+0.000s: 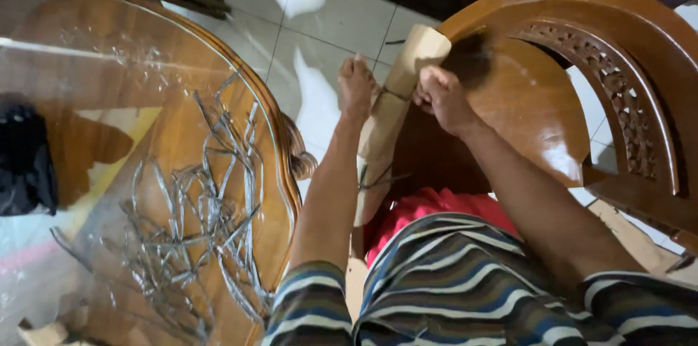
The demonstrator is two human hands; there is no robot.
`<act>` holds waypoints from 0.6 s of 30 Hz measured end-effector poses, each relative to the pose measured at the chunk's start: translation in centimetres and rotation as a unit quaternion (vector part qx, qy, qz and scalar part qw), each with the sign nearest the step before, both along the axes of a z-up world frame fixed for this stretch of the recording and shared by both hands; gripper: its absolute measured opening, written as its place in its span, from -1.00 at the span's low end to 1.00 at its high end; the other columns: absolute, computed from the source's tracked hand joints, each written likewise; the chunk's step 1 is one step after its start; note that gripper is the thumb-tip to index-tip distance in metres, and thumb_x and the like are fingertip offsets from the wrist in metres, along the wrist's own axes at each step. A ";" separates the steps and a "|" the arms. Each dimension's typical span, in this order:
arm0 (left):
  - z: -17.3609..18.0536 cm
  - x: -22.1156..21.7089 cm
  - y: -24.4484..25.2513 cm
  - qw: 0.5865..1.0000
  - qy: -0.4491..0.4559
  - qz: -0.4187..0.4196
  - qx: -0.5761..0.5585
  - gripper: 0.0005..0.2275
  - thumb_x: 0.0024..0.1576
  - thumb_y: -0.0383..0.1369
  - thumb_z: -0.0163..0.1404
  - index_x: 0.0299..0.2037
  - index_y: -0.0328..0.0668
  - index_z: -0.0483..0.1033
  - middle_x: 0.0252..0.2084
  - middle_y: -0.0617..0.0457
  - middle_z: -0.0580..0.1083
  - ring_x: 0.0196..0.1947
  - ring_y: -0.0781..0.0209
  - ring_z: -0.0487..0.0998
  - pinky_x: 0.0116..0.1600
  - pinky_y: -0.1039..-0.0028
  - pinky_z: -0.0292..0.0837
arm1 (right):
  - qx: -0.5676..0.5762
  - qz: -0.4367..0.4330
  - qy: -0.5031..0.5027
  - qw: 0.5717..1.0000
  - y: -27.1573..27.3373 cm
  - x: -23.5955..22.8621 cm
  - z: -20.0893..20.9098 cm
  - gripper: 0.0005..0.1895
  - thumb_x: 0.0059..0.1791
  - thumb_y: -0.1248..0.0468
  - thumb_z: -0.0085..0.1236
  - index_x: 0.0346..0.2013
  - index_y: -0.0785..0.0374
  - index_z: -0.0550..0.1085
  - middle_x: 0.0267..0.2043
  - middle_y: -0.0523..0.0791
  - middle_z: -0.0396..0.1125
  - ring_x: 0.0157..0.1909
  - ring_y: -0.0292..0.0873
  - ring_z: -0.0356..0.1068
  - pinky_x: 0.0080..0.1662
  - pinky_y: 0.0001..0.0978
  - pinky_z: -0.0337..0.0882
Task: The person prepares packaging materials by folding pieces of cardboard and securing them with wire ties.
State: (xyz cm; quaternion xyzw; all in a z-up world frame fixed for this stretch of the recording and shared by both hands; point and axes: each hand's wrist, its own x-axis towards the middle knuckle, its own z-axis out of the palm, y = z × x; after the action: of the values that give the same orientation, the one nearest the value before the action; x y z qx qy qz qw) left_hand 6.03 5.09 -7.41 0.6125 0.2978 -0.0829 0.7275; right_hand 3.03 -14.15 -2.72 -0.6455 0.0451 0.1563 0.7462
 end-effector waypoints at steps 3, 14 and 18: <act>0.3 1.8 -1.0 0.996 0.038 -0.003 0.084 -0.73 0.35 -0.13 -0.19 -0.35 -0.02 0.26 -0.47 0.15 0.25 -0.51 0.31 0.31 -0.32 0.34 0.31 | 0.019 0.010 0.063 0.998 -1.0 1.8 0.2 -0.60 0.18 0.16 -0.17 -0.55 0.09 0.23 -0.64 -0.17 0.05 -0.47 -0.23 0.25 -0.51 -0.52 0.20; 0.4 1.0 -0.8 0.991 -0.042 0.094 -0.085 -0.76 0.37 -0.29 -0.18 -0.39 -0.07 0.22 -0.56 0.18 0.20 -0.64 0.35 0.27 -0.53 0.48 0.41 | -0.177 0.138 -0.133 0.965 -1.2 0.2 -0.4 -0.64 0.23 0.19 -0.10 -0.42 0.25 0.31 -0.55 0.01 0.23 -0.43 -0.01 0.33 -0.35 -0.11 0.36; 5.2 0.4 -3.7 0.989 -0.047 0.042 0.136 -0.76 0.38 -0.24 -0.21 -0.38 -0.02 0.24 -0.57 0.26 0.20 -0.63 0.41 0.31 -0.52 0.56 0.37 | -0.161 0.101 -0.104 0.976 -0.9 0.6 0.3 -0.58 0.26 0.09 -0.16 -0.42 0.24 0.32 -0.54 -0.01 0.29 -0.41 -0.04 0.30 -0.26 -0.12 0.38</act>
State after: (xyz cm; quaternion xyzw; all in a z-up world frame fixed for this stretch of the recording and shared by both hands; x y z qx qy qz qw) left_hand 6.43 1.37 -2.21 0.6959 0.2971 0.0179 0.6536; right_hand 3.64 -15.07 -2.45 -0.7714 -0.0734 0.1531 0.6133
